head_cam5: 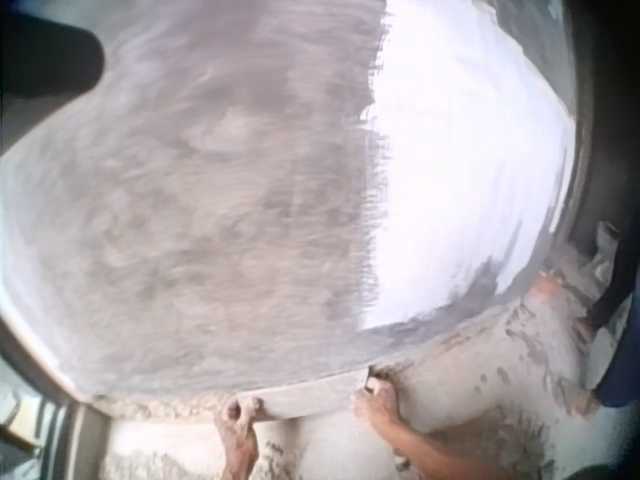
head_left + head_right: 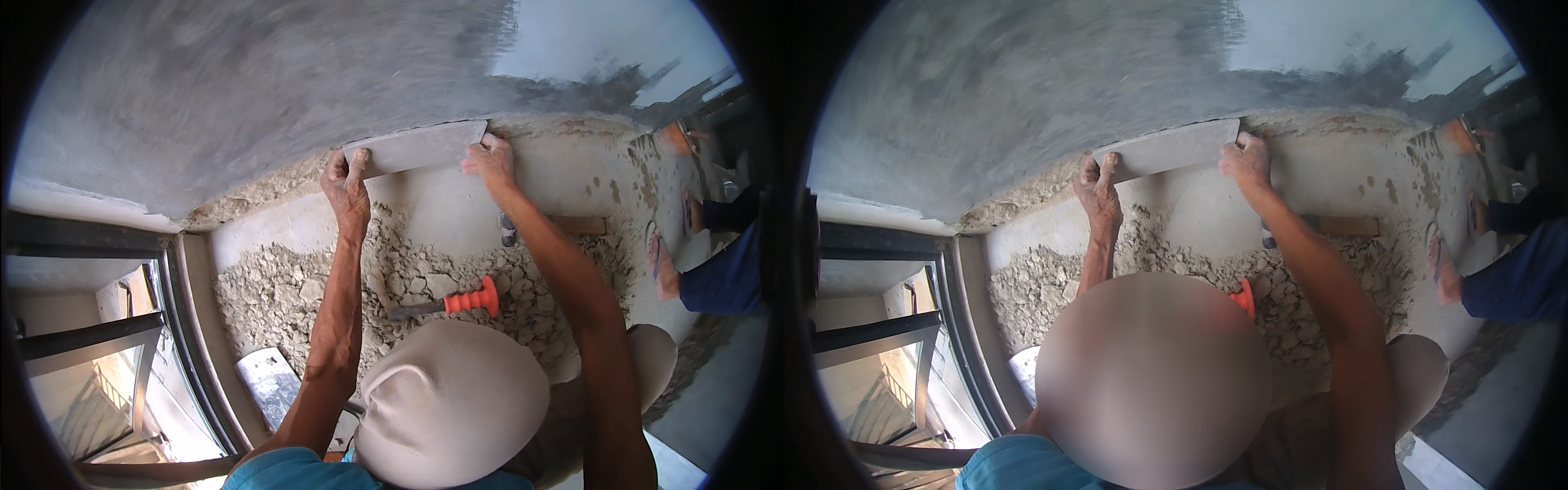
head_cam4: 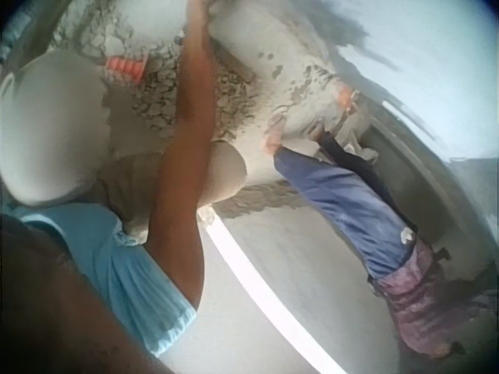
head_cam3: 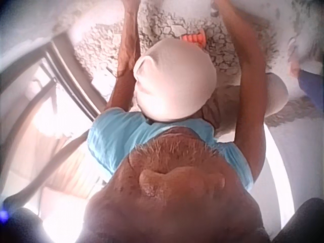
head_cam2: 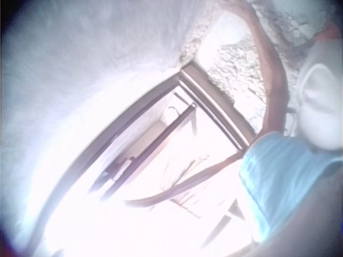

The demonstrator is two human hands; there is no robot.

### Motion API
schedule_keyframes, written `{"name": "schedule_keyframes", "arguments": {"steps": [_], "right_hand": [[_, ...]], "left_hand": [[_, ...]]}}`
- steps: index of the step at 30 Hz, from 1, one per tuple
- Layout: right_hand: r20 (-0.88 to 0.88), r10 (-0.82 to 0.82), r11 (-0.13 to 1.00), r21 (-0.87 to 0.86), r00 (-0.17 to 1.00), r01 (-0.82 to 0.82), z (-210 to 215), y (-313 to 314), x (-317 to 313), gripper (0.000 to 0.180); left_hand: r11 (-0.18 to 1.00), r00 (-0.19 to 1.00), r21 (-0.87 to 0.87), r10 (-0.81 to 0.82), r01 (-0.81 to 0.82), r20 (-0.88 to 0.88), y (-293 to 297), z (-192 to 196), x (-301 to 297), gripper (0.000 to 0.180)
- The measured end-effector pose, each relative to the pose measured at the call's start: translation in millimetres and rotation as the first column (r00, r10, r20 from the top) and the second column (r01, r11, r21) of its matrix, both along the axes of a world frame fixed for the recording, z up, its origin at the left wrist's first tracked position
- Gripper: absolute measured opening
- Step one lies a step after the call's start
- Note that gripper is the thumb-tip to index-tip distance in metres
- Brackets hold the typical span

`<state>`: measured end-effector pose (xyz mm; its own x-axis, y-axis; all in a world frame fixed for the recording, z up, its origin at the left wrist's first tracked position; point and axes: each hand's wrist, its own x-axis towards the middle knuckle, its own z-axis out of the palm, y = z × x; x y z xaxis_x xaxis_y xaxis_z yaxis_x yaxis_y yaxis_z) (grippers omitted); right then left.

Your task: The person uses a hammer and chisel to chip away at a concrete floor, preparing the surface. They then place a rectangular tile into the prepared area and tap it with the hammer to set it in place.

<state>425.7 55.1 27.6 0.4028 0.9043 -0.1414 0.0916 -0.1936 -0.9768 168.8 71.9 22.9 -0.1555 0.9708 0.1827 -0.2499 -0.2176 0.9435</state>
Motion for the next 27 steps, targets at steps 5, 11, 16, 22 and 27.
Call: {"name": "schedule_keyframes", "arguments": {"steps": [5,11,16,22,27], "right_hand": [[-0.079,-0.123,0.992,-0.001,0.989,0.123,-2.1,3.4,-4.8,0.019],[-0.088,-0.164,0.986,0.004,0.983,0.165,3.3,5.2,-11.3,0.019],[-0.104,-0.172,0.982,0.059,0.980,0.179,-2.2,7.7,-8.1,0.016],[-0.146,-0.181,0.983,0.010,0.973,0.184,2.4,6.6,-6.4,0.014],[-0.128,-0.166,0.985,0.017,0.978,0.170,4.7,7.9,-7.5,0.015]], "left_hand": [[0.992,0.972,0.071,0.112,-0.100,-0.205,-0.9,4.5,3.3,0.027],[0.963,0.808,0.132,0.268,-0.233,-0.525,-1.7,8.2,-0.6,0.040],[0.954,0.810,0.176,0.300,-0.244,-0.503,-2.5,15.7,2.3,0.045],[0.971,0.808,0.087,0.232,-0.220,-0.541,-0.8,15.0,-0.3,0.038],[0.968,0.827,0.087,0.247,-0.236,-0.506,1.2,10.5,-1.8,0.038]]}}
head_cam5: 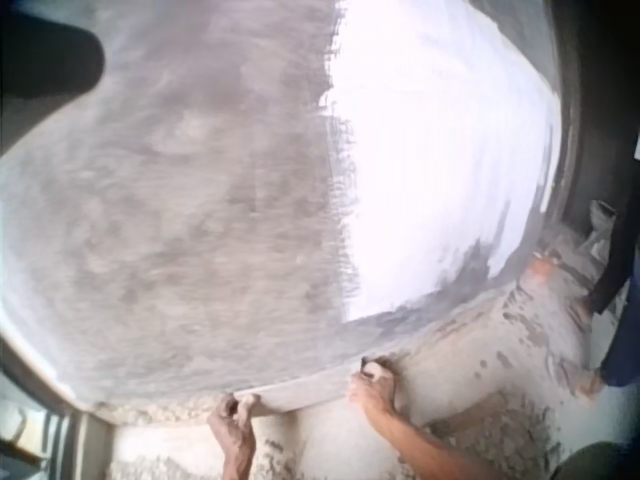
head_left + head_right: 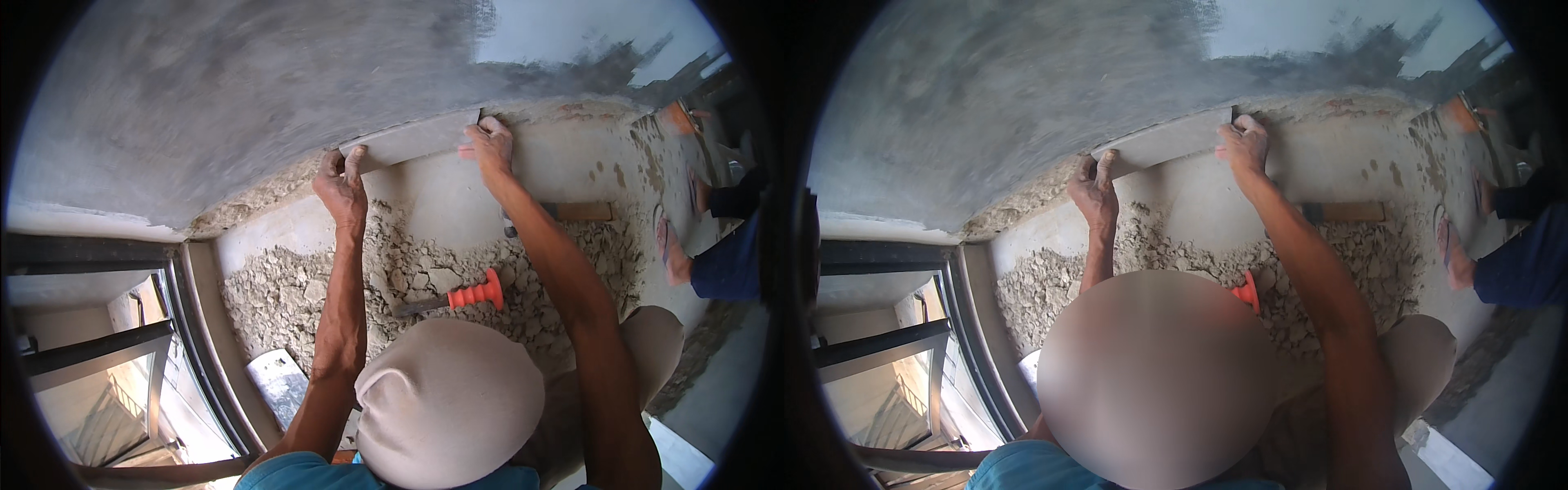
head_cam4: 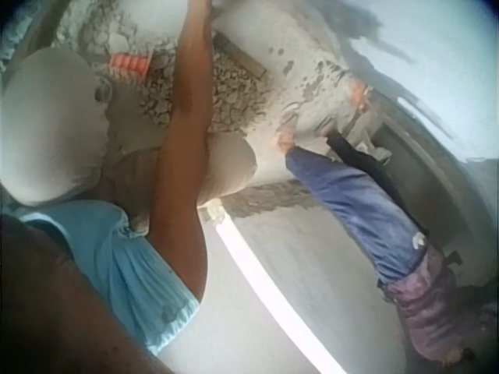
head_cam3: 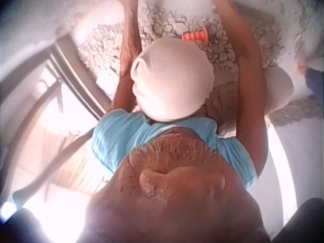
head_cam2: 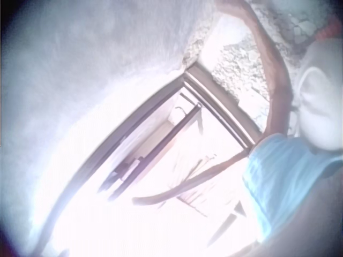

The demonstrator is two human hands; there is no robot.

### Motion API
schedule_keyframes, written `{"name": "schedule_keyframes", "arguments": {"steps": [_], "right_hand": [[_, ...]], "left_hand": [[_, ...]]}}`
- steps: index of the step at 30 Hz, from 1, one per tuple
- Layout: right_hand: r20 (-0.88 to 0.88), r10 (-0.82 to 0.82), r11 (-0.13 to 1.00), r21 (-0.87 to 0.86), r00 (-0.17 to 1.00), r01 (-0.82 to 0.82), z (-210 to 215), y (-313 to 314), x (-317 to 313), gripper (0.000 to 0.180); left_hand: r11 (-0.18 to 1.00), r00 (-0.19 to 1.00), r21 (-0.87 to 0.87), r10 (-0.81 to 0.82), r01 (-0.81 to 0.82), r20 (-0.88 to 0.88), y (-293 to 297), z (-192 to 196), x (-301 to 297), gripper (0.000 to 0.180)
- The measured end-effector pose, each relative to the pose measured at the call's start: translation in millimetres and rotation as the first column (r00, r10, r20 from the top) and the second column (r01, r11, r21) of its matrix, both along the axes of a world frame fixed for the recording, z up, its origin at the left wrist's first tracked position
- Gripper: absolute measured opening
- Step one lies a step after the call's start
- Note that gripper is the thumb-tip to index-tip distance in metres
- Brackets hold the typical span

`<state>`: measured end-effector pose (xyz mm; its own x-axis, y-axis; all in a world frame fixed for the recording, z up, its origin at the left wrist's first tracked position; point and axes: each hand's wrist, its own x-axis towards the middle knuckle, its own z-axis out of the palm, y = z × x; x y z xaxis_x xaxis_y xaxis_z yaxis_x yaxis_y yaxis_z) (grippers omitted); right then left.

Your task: The person uses a hammer and chisel to chip away at a concrete floor, preparing the surface. They then place a rectangular tile into the prepared area and tap it with the hammer to set it in place.

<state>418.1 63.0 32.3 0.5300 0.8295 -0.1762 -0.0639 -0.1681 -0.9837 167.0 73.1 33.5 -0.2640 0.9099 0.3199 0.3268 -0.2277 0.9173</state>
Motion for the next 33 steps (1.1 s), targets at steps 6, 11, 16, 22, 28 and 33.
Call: {"name": "schedule_keyframes", "arguments": {"steps": [6,11,16,22,28,33], "right_hand": [[0.015,-0.064,0.997,0.033,0.998,0.063,-16.0,5.5,2.8,0.018],[-0.001,-0.093,0.995,0.038,0.996,0.093,-18.4,3.4,-0.6,0.021],[-0.015,-0.092,0.995,0.046,0.996,0.093,-14.7,3.8,-2.9,0.021],[-0.001,-0.046,0.997,0.065,0.999,0.046,-26.8,4.5,2.2,0.017],[0.000,-0.031,0.998,0.057,1.000,0.031,-31.1,1.9,0.5,0.020],[0.035,-0.065,0.998,0.000,0.997,0.065,-20.2,-2.3,-8.3,0.025]], "left_hand": [[0.994,0.987,0.084,0.057,-0.070,0.151,-1.7,-6.8,11.7,0.034],[0.995,0.978,0.044,0.083,-0.093,0.192,-4.0,-7.0,12.9,0.035],[0.983,0.979,0.111,0.125,-0.143,0.159,-5.1,-10.3,17.3,0.036],[0.989,0.986,0.090,0.106,-0.118,0.125,-4.2,-21.9,13.8,0.034],[0.993,0.980,0.099,0.046,-0.066,0.193,3.4,-35.8,10.2,0.037],[0.986,0.982,0.154,0.035,-0.064,0.186,6.3,-41.7,8.7,0.035]]}}
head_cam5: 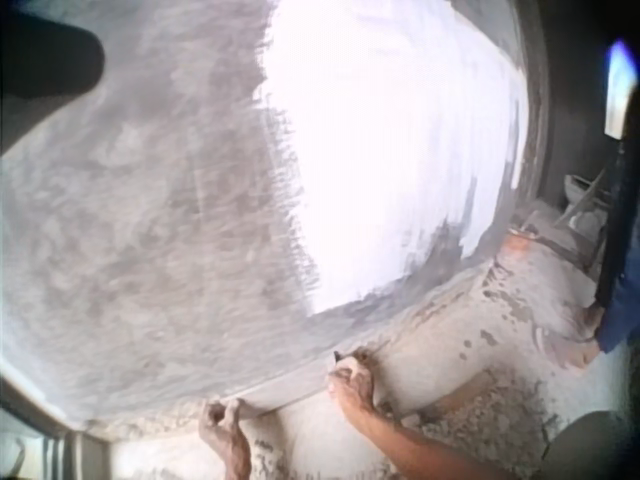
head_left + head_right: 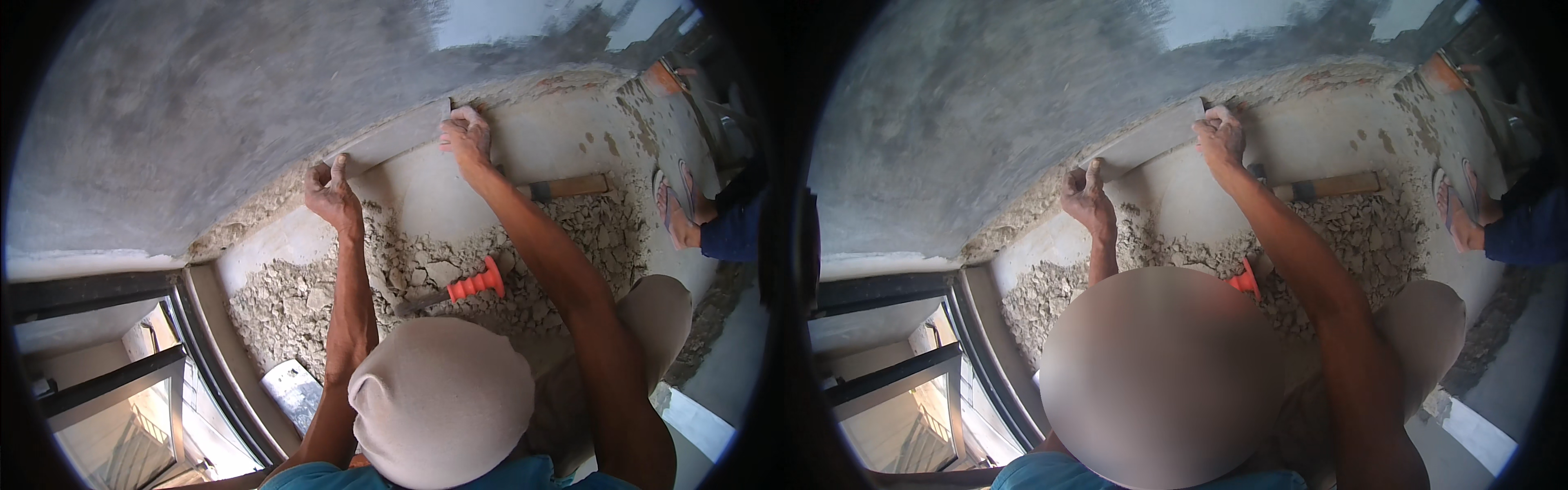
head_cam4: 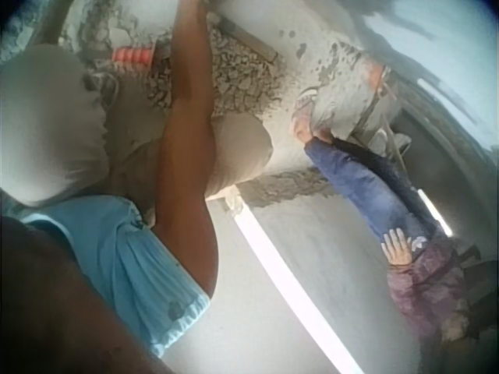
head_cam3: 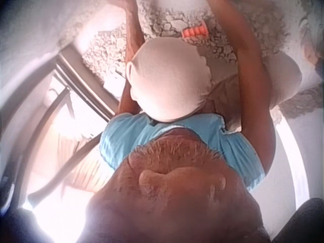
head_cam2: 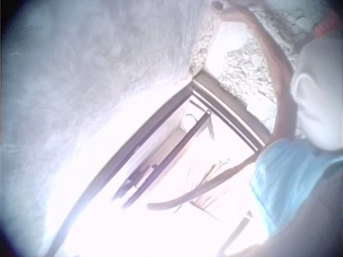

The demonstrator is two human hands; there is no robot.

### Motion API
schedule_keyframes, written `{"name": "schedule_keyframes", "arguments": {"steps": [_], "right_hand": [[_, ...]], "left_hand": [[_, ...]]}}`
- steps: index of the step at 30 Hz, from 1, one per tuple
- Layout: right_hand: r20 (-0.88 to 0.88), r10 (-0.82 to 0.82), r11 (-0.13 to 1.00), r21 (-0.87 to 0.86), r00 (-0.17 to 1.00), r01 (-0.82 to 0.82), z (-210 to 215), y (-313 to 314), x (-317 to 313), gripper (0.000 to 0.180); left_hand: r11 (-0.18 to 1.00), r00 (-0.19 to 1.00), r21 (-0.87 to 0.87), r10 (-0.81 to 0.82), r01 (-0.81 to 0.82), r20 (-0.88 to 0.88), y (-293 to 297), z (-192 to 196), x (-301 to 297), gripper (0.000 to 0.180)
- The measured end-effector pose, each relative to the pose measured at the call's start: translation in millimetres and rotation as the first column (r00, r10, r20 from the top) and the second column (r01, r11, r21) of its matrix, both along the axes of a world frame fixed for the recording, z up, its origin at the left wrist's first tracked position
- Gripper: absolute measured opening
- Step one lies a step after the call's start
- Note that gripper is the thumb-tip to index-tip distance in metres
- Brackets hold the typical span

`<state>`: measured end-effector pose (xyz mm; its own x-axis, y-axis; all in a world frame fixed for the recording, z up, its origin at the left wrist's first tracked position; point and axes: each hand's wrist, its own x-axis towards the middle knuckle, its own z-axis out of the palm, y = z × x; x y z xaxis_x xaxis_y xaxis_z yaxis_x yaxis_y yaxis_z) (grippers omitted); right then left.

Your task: The person uses a hammer and chisel to chip away at a concrete floor, preparing the surface. They then place a rectangular tile into the prepared area and tap it with the hammer to set it in place.

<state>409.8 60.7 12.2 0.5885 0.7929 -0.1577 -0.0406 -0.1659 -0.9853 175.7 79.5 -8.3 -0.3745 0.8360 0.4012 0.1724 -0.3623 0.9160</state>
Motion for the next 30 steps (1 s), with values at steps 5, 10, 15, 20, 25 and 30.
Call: {"name": "schedule_keyframes", "arguments": {"steps": [5,10,15,20,25,30], "right_hand": [[0.143,0.004,1.000,-0.024,0.990,0.000,-5.4,-3.3,3.7,0.029],[0.061,0.037,0.999,-0.039,0.997,-0.035,-11.5,-6.9,4.8,0.036],[-0.005,0.076,0.997,0.014,0.997,-0.076,-33.7,-12.7,9.2,0.041],[-0.015,0.128,0.992,0.001,0.992,-0.128,-32.9,-12.1,10.0,0.040],[-0.001,0.171,0.984,-0.049,0.985,-0.171,-30.2,-17.3,12.9,0.045],[0.010,0.199,0.979,-0.055,0.980,-0.198,-28.0,-19.0,14.7,0.049]], "left_hand": [[0.993,1.000,-0.119,-0.004,0.007,0.026,-5.2,3.0,1.5,0.034],[0.990,0.997,-0.136,0.031,-0.041,-0.072,-5.8,5.6,0.4,0.037],[0.978,0.980,-0.202,0.010,-0.051,-0.199,-6.6,8.9,-0.4,0.036],[0.979,0.973,-0.199,-0.007,-0.040,-0.232,-7.8,11.3,-5.6,0.032],[0.987,0.968,-0.154,0.009,-0.049,-0.250,-10.0,6.7,-6.2,0.030],[0.985,0.973,-0.163,0.025,-0.064,-0.228,-13.8,-7.4,-8.6,0.024]]}}
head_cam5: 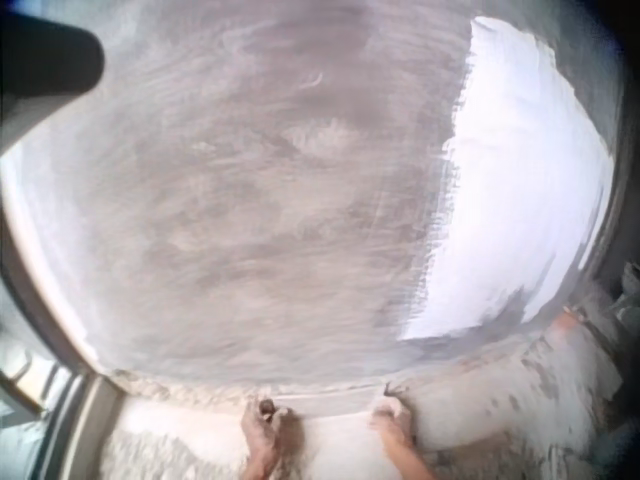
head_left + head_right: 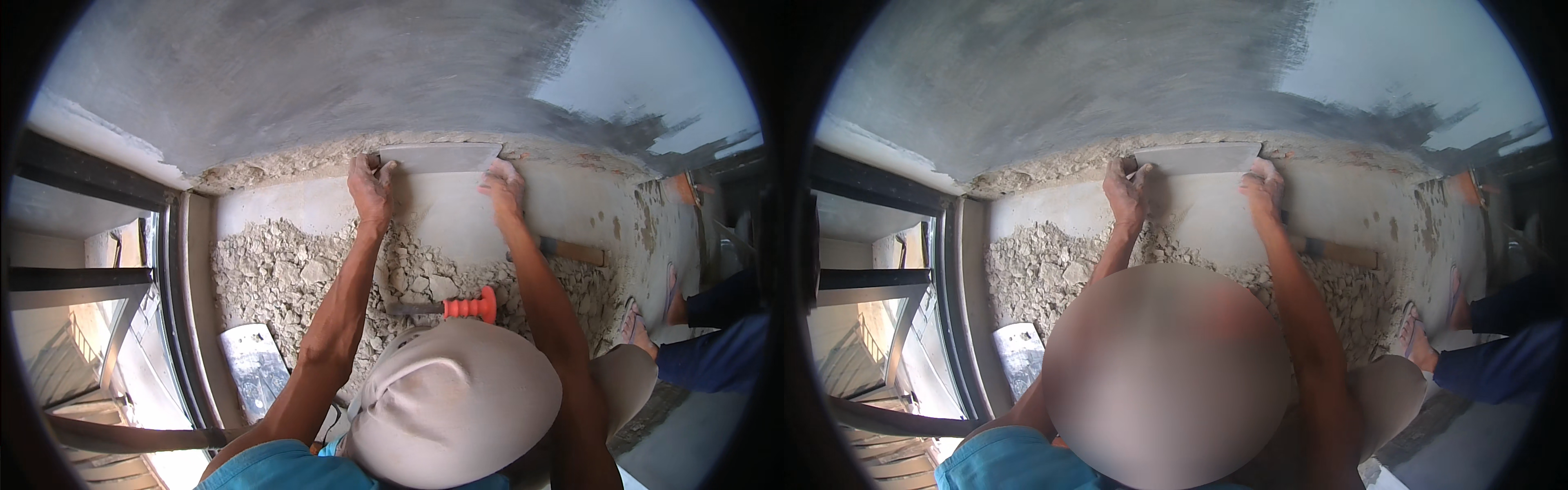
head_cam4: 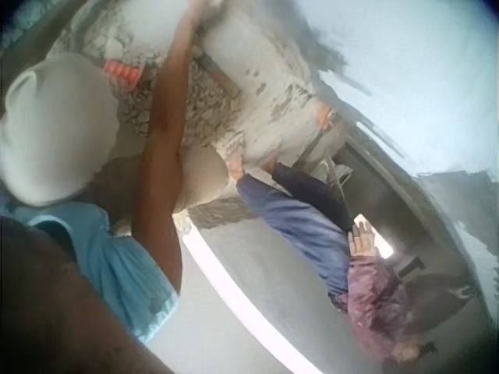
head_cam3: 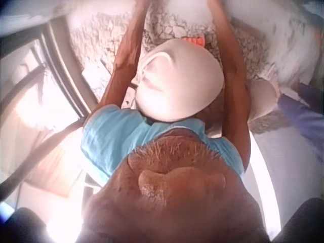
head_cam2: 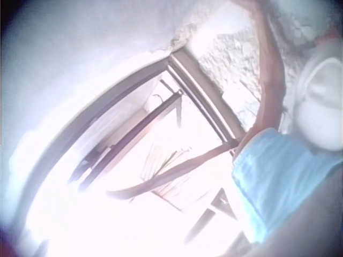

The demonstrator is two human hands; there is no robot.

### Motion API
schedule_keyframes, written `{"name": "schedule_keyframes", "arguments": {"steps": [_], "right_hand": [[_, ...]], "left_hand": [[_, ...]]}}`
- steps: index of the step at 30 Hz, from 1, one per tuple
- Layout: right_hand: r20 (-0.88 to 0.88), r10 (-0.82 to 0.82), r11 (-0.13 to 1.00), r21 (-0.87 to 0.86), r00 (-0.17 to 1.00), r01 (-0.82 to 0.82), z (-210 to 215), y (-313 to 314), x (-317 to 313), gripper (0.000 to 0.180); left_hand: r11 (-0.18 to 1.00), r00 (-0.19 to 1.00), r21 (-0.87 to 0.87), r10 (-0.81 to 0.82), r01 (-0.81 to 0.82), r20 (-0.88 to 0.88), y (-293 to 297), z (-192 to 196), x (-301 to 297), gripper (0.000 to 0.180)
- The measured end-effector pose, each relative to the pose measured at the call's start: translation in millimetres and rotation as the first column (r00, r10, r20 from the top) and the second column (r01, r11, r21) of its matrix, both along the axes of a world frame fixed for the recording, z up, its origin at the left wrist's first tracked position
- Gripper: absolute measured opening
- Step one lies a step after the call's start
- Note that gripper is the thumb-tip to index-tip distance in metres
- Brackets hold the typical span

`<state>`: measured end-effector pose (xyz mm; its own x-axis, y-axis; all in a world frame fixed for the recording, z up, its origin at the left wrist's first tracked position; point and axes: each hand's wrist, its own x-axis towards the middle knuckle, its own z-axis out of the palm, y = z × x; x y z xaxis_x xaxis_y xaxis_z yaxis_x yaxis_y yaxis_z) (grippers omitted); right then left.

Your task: The person uses a hammer and chisel to chip away at a concrete floor, preparing the surface. They then place a rectangular tile into the prepared area and tap it with the hammer to set it in place.

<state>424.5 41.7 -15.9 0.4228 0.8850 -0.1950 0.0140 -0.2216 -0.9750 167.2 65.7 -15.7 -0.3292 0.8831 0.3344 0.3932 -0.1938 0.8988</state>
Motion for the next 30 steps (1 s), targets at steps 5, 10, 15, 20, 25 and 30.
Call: {"name": "schedule_keyframes", "arguments": {"steps": [5,10,15,20,25,30], "right_hand": [[0.012,0.030,0.999,-0.013,0.999,-0.030,2.1,-3.6,6.6,0.054],[0.021,0.083,0.995,-0.058,0.996,-0.081,14.9,-8.1,2.0,0.059],[-0.023,0.085,0.996,-0.014,0.996,-0.086,10.5,-10.5,5.2,0.061],[-0.049,0.109,0.994,-0.018,0.993,-0.110,13.9,-9.6,5.0,0.062],[-0.015,0.143,0.989,-0.027,0.990,-0.143,14.5,-10.5,3.2,0.060],[0.032,0.132,0.991,0.011,0.991,-0.132,8.8,-7.6,-3.4,0.062]], "left_hand": [[0.992,0.984,-0.123,-0.012,-0.010,-0.180,-4.5,1.8,-0.1,0.024],[0.988,0.971,-0.155,-0.016,-0.022,-0.239,-4.5,-1.8,-5.7,0.022],[0.982,0.980,-0.190,-0.030,-0.008,-0.196,-4.7,-4.6,-6.0,0.022],[0.985,0.982,-0.170,-0.026,-0.006,-0.185,-1.8,-11.5,-10.7,0.022],[0.979,0.996,-0.203,-0.006,-0.014,-0.094,-1.9,-10.8,-11.9,0.018],[0.978,0.992,-0.204,0.012,-0.038,-0.127,2.3,-12.7,-16.5,0.019]]}}
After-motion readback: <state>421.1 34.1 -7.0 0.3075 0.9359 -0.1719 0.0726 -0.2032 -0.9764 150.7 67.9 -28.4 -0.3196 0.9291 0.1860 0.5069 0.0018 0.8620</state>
